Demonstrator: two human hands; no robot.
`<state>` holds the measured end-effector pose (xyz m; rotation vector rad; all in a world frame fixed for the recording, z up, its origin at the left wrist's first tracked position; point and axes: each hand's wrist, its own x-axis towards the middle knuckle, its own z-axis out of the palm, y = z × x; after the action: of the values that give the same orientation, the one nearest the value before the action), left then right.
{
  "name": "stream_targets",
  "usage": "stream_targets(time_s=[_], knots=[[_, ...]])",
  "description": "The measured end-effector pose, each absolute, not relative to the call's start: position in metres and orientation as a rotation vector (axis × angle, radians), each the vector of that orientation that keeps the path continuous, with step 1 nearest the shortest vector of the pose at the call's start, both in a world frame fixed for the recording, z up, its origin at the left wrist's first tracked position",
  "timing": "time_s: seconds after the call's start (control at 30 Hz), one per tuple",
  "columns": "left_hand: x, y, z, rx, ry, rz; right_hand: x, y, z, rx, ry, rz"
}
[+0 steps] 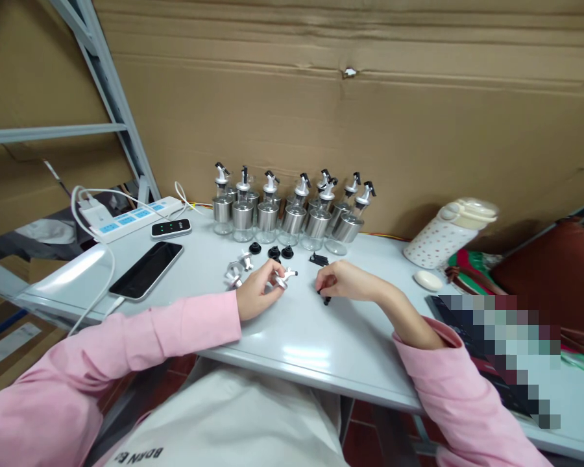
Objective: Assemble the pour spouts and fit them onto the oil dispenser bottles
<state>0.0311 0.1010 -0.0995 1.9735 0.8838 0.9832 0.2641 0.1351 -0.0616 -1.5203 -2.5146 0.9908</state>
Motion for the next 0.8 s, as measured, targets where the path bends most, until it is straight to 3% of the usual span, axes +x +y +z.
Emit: stream_targets(time_s=[0.47,0.8], knots=[[0.032,0.103,-0.100,1.960,0.858,1.000,0.261,0.136,-0.059,-1.569,-2.422,1.094],[0.033,0.105,-0.104,1.889,0.794,1.032,0.259,0.130,-0.052,-1.341,-2.272,1.087]])
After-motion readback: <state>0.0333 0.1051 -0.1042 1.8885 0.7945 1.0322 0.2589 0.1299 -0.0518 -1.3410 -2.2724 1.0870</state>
